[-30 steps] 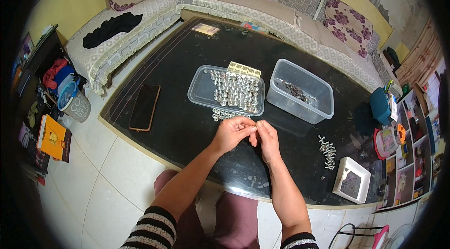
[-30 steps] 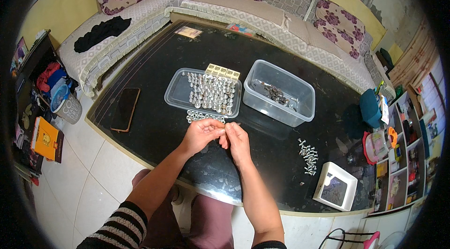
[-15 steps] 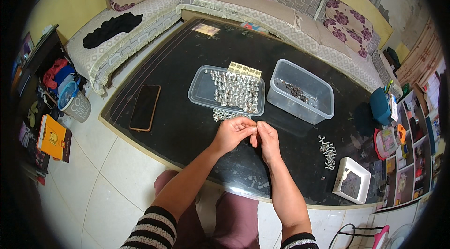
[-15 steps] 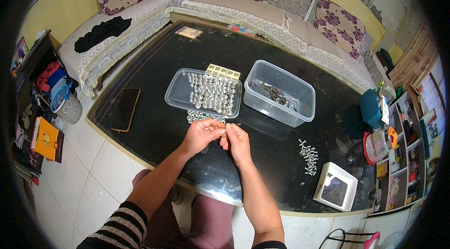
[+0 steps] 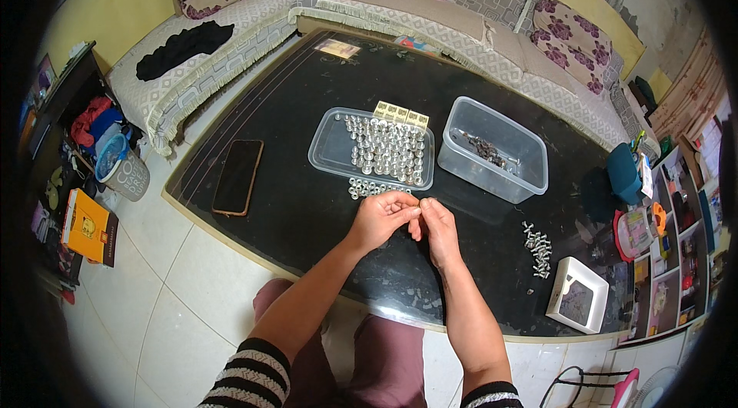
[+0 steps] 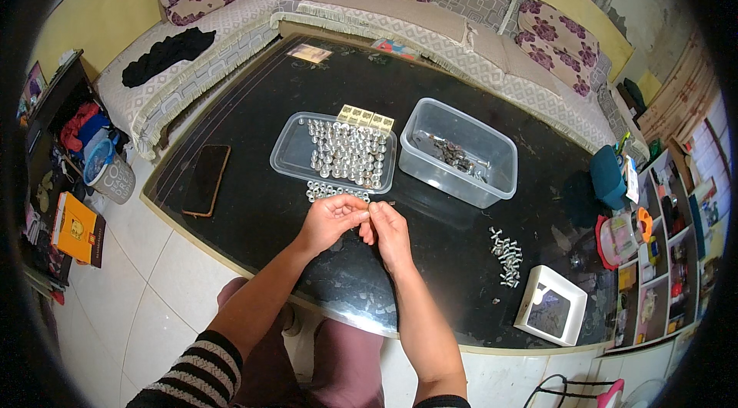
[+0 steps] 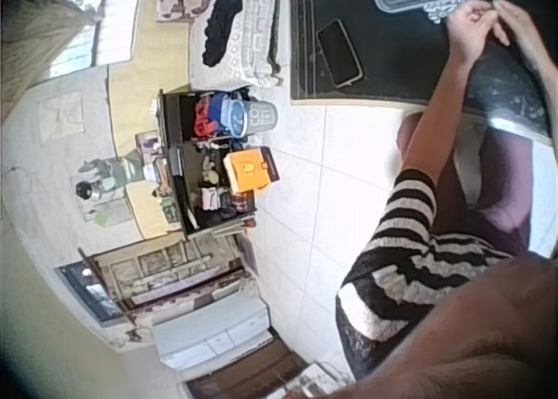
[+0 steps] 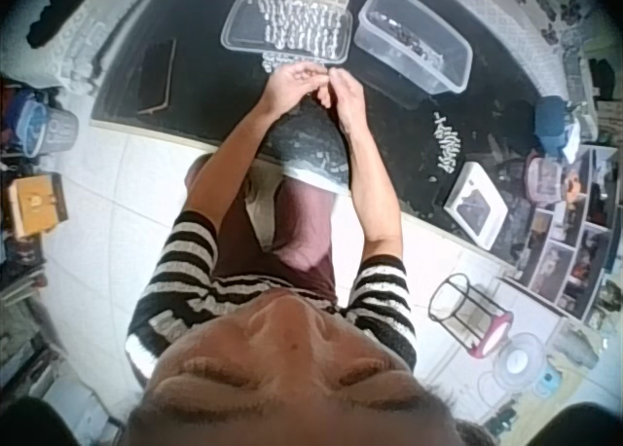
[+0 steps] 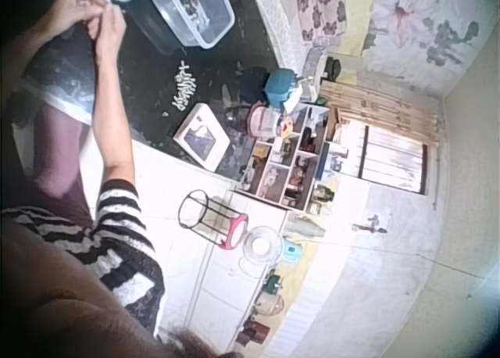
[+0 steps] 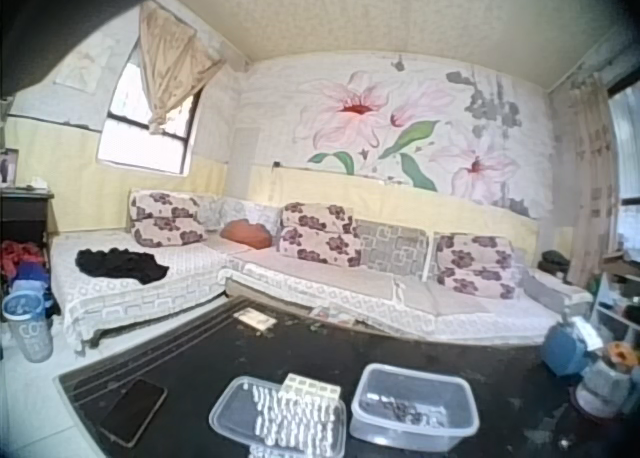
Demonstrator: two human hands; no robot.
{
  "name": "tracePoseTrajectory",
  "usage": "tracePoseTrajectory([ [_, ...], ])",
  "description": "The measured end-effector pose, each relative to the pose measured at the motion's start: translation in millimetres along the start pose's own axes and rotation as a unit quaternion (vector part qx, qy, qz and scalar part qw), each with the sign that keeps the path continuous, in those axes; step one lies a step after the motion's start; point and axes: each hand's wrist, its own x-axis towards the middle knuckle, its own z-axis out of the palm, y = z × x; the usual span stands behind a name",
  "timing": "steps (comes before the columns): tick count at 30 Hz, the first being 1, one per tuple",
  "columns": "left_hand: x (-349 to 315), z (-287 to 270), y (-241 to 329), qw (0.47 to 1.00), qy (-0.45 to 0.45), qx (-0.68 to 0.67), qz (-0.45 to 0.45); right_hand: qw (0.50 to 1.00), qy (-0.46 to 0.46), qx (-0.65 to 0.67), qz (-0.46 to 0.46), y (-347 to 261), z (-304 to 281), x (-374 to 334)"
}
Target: The person picks up and connects small metal components by hand, including a screw and a small cylindrical part, while working over a glass-topped table containing trays of similar parts.
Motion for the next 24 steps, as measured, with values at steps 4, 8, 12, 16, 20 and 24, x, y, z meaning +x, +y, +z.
tracePoseTrajectory([
  [4,0.2,-0.1,0.5,1.0,-0.027,-0.001,0.003,0.999,-0.029,-0.006,0.014,-0.3,-2.6,-0.2],
  [8,0.6,-0.9,-1.5,1.0,-0.024,0.002,0.008,1.0,-0.022,-0.01,-0.001,0.2,-1.1,0.3],
  [12,0.1,-1.7,-1.3,0.999,-0.033,-0.009,0.003,0.998,-0.042,-0.008,0.042,-1.7,-3.7,-1.6],
  [16,0.0,-1.3,0.4,0.999,-0.031,-0.014,0.001,0.999,-0.037,0.002,0.025,-2.2,-0.7,-1.3],
  [20,-0.7,0.6,6.2,1.0,0.014,0.002,-0.013,1.0,-0.026,-0.001,-0.013,2.1,-1.5,0.5],
  [24,4.7,-12.0,8.7,0.991,0.126,0.049,-0.008,0.994,0.031,-0.101,-0.023,1.6,-1.8,-0.1],
])
